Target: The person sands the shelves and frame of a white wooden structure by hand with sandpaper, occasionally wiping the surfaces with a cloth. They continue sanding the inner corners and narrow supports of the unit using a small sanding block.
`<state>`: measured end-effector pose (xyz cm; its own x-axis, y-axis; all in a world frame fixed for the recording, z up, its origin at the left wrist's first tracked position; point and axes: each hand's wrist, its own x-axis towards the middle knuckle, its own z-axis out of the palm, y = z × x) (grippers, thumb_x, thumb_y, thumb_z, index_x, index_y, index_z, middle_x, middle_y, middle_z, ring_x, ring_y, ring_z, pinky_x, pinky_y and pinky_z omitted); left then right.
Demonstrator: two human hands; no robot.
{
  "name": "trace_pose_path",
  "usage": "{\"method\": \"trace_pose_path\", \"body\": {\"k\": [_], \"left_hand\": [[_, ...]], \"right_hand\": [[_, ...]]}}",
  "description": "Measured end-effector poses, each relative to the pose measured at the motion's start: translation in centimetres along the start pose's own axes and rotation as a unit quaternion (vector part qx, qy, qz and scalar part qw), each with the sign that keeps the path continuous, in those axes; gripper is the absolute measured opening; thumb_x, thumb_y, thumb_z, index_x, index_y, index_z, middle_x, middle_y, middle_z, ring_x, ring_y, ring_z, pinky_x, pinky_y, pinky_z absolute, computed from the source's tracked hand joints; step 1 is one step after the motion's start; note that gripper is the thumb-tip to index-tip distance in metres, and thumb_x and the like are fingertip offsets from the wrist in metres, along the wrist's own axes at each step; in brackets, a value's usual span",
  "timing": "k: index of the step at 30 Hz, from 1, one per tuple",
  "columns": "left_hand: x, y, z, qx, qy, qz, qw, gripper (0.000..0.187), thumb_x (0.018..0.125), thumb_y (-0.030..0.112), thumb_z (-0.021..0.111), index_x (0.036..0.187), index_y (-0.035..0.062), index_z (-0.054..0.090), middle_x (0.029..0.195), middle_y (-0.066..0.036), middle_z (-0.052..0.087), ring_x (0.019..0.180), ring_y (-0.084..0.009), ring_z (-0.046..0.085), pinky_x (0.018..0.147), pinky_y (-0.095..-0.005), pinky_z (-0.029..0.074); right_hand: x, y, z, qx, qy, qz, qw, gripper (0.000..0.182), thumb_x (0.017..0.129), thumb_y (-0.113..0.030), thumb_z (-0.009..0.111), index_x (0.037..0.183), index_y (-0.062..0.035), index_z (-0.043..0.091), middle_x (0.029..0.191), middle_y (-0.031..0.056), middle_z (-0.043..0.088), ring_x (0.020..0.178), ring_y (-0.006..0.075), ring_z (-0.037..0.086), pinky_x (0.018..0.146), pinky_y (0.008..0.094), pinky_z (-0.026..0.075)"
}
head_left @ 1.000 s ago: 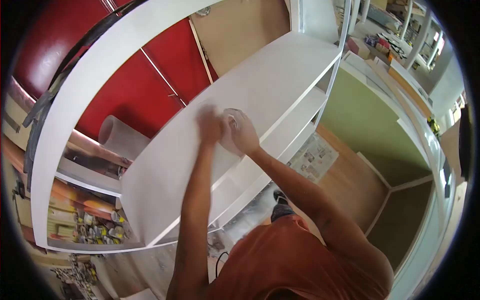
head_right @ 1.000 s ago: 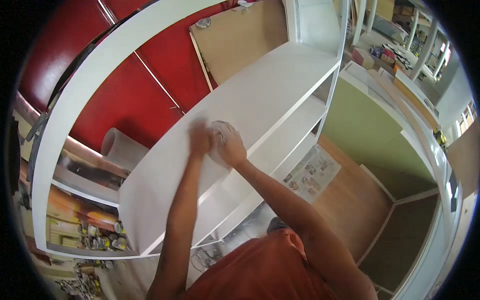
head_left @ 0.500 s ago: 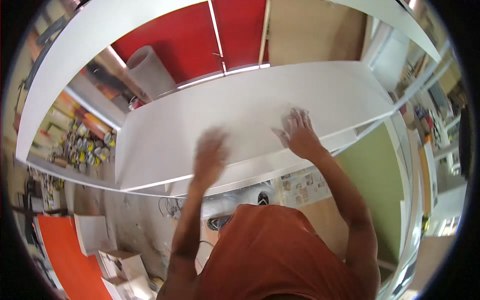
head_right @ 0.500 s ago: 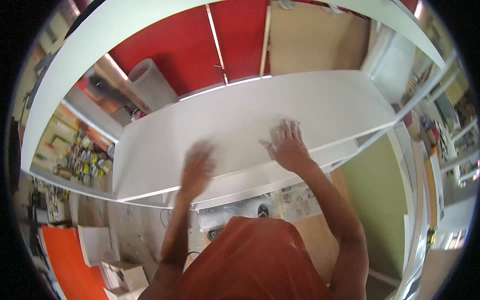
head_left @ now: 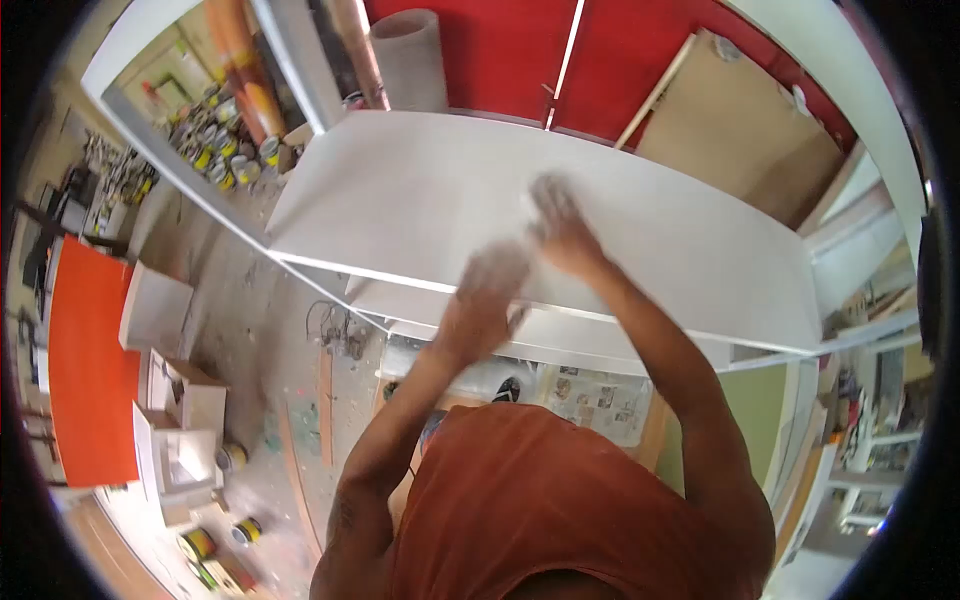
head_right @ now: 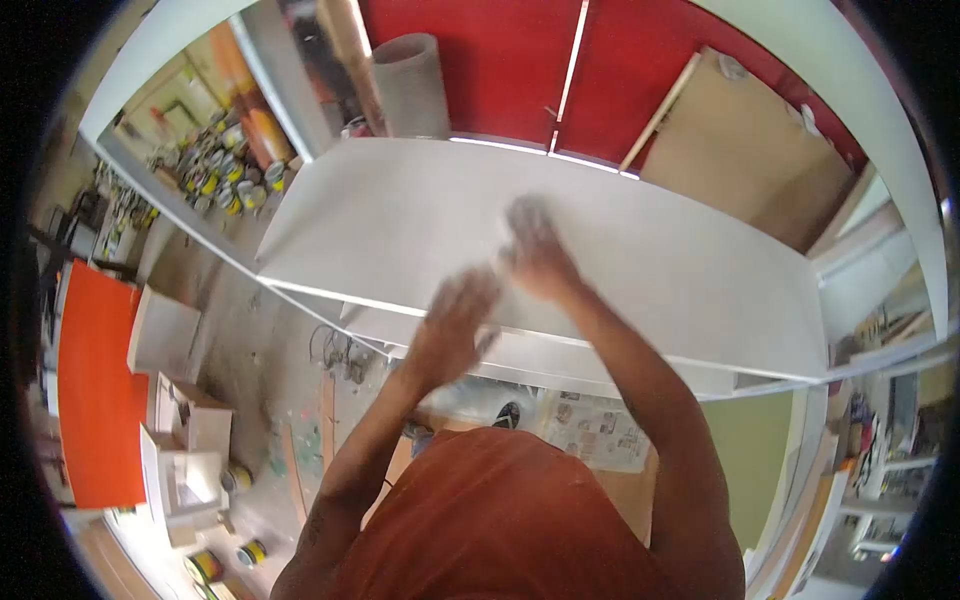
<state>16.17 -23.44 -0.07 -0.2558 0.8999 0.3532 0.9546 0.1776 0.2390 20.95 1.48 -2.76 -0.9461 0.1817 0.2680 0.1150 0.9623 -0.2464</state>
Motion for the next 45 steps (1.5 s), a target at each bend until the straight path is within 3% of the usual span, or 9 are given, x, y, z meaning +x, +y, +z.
{"method": "trace_pose_path", "body": {"k": [1,10,11,15,21,24,29,37,45], "left_hand": [[-1.3,2.1,-3.0,-0.006,-0.109,0.009,0.994,0.055,0.1,0.034,0.056,0.146,0.0069,0.047,0.159,-0.015,0.034,0.146,-0.0305,0.034,0.123,-0.0498,0.021],[-11.2,-12.1,-8.2,-0.061,0.063,-0.301,0.949,0.043,0.092,0.014,0.067,0.133,0.0105,0.06,0.134,-0.015,0.059,0.131,-0.0329,0.052,0.112,-0.0515,0.04],[-9.8,-11.8,-8.1,0.014,0.136,-0.272,0.953,0.044,0.091,0.014,0.067,0.134,0.0109,0.059,0.138,-0.014,0.056,0.135,-0.0338,0.047,0.113,-0.0523,0.037],[-10.0,-13.1,-5.9,0.063,0.167,-0.26,0.949,0.051,0.093,0.017,0.066,0.142,0.0142,0.053,0.151,-0.01,0.046,0.147,-0.0332,0.033,0.121,-0.0582,0.021],[-11.6,-15.1,-4.4,0.087,0.161,-0.247,0.952,0.059,0.086,0.005,0.062,0.143,0.0148,0.051,0.152,-0.008,0.046,0.148,-0.0317,0.032,0.122,-0.0618,0.014],[-10.9,-14.6,-4.8,0.06,0.176,-0.243,0.952,0.067,0.077,0.0,0.061,0.142,0.0139,0.052,0.152,-0.007,0.046,0.148,-0.0308,0.032,0.123,-0.0601,0.016],[-10.6,-12.3,-5.1,0.018,0.084,-0.107,0.991,0.065,0.075,0.004,0.062,0.139,0.0126,0.054,0.151,-0.008,0.047,0.145,-0.03,0.036,0.123,-0.058,0.019],[-16.1,-21.8,-11.3,0.067,0.083,-0.162,0.981,0.068,0.076,0.004,0.061,0.143,0.0112,0.052,0.151,-0.008,0.046,0.145,-0.0272,0.038,0.123,-0.0509,0.023],[-13.0,-25.3,-13.7,-0.012,0.055,0.033,0.998,0.052,0.082,0.01,0.062,0.133,0.002,0.057,0.144,-0.014,0.051,0.139,-0.0325,0.045,0.118,-0.0469,0.035]], "right_hand": [[-2.3,-4.5,-2.8,-0.237,-0.06,-0.167,0.955,0.066,0.098,-0.033,0.05,0.152,0.0033,0.035,0.16,0.0282,0.026,0.15,0.0411,0.022,0.124,0.0494,0.015],[15.4,6.1,0.1,-0.093,-0.064,0.003,0.994,0.056,0.104,-0.04,0.042,0.143,0.0001,0.046,0.157,0.0242,0.035,0.144,0.0473,0.031,0.121,0.0573,0.018],[17.9,3.6,-1.4,-0.085,-0.151,0.145,0.974,0.055,0.105,-0.04,0.039,0.14,0.0016,0.049,0.155,0.0254,0.036,0.143,0.0489,0.033,0.121,0.0586,0.018],[17.4,-2.3,7.4,-0.055,-0.097,0.065,0.992,0.063,0.104,-0.038,0.038,0.143,0.0112,0.041,0.157,0.0274,0.033,0.147,0.046,0.027,0.123,0.056,0.015],[9.3,-13.3,-1.0,0.029,-0.223,-0.295,0.928,0.07,0.097,-0.04,0.057,0.154,-0.0037,0.036,0.163,0.0185,0.026,0.152,0.0362,0.019,0.125,0.0464,0.015],[23.6,2.7,13.4,-0.069,-0.013,-0.275,0.959,0.061,0.1,-0.043,0.053,0.146,-0.0047,0.046,0.158,0.0212,0.034,0.148,0.0405,0.028,0.122,0.0508,0.022],[28.4,-9.6,10.4,-0.178,0.043,0.023,0.983,0.055,0.102,-0.035,0.043,0.139,0.0056,0.048,0.151,0.0271,0.041,0.14,0.0456,0.037,0.117,0.0565,0.029],[16.7,-18.1,2.7,0.031,-0.22,-0.283,0.933,0.062,0.101,-0.033,0.05,0.154,-0.005,0.036,0.163,0.018,0.027,0.153,0.034,0.017,0.125,0.0459,0.014],[33.2,-11.9,19.9,-0.249,0.058,0.025,0.966,0.049,0.105,-0.027,0.042,0.146,0.0006,0.043,0.159,0.0216,0.032,0.145,0.0401,0.032,0.123,0.0504,0.021]]}}
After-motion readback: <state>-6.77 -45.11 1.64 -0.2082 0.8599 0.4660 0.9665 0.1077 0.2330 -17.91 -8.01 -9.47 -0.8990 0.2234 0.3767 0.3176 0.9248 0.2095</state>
